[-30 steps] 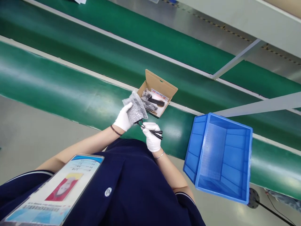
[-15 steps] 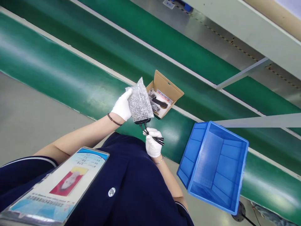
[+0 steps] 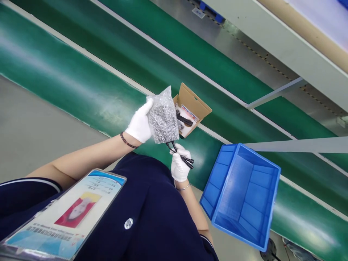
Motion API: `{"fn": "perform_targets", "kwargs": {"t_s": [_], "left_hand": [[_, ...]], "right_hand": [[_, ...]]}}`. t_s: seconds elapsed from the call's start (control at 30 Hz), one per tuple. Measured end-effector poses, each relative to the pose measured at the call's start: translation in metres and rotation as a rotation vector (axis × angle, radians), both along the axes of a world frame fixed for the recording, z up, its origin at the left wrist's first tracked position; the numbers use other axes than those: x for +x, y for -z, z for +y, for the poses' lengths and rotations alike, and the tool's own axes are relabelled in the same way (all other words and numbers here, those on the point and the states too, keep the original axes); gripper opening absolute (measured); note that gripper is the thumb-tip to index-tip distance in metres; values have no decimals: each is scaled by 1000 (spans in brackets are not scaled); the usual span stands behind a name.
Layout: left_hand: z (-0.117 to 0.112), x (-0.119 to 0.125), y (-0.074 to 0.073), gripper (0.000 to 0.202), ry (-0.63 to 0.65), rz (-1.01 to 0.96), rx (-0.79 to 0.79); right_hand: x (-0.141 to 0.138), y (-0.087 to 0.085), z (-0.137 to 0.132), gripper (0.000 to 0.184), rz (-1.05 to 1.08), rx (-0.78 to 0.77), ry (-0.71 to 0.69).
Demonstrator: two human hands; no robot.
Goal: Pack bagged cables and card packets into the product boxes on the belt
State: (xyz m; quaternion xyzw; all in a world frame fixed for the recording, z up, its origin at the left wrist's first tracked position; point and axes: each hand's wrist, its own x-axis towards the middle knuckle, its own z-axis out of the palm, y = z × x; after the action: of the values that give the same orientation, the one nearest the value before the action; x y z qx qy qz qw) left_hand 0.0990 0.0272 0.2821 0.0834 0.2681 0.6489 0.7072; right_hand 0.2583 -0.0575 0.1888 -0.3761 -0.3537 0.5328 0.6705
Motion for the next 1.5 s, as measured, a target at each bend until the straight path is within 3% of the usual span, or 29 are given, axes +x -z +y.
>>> {"fn": "perform_targets", "kwargs": {"t_s": [0.1, 0.27, 0.43, 0.53, 0.6, 0.7, 0.77, 0.87, 0.97, 1.03, 1.13, 1.2, 1.27, 1.3, 1.43, 1.5], "left_hand": [[-16, 16, 6, 30, -3, 25, 98], [-39, 36, 19, 54, 57, 117, 209], [-42, 29, 27, 44, 215, 286, 357], [-38, 21, 33, 47, 321, 358, 399], [-35, 15, 37, 55, 297, 440, 317], [-29, 2, 40, 70, 197, 516, 125], [-26, -9, 40, 66, 273, 345, 91], [-21, -20, 46, 47, 405, 149, 48], [-19, -24, 63, 41, 415, 290, -64], [-22, -23, 77, 46, 414, 371, -76], [-36, -19, 96, 51, 438, 434, -51], [-46, -16, 108, 59, 477, 447, -53], [-51, -13, 119, 64, 483, 454, -79], [-52, -11, 124, 63, 467, 459, -103], [-45, -9, 127, 62, 306, 487, -150], [-42, -11, 120, 61, 258, 640, -83]], "right_hand": [[-5, -2, 3, 24, -10, 38, 35], [-21, -6, 13, 29, -9, 91, 136], [-29, -7, 21, 35, 38, 65, 67], [-28, -7, 23, 57, -13, 125, 44], [-23, -8, 27, 49, -124, 211, 87], [-6, -10, 39, 18, -468, 354, 134], [6, -13, 48, 12, -698, 433, 31], [16, -17, 59, 23, -928, 582, -300], [15, -17, 63, 14, -1071, 732, -526], [12, -14, 59, 11, -1107, 740, -578], [6, 1, 42, 26, -1042, 532, -427], [0, 17, 27, 63, -932, 274, -272], [-7, 35, 14, 106, -790, 7, -231], [-11, 43, 9, 117, -695, -102, -236], [-21, 63, 9, 103, -183, -446, -137], [-23, 66, 17, 88, 3, -544, -81]]}}
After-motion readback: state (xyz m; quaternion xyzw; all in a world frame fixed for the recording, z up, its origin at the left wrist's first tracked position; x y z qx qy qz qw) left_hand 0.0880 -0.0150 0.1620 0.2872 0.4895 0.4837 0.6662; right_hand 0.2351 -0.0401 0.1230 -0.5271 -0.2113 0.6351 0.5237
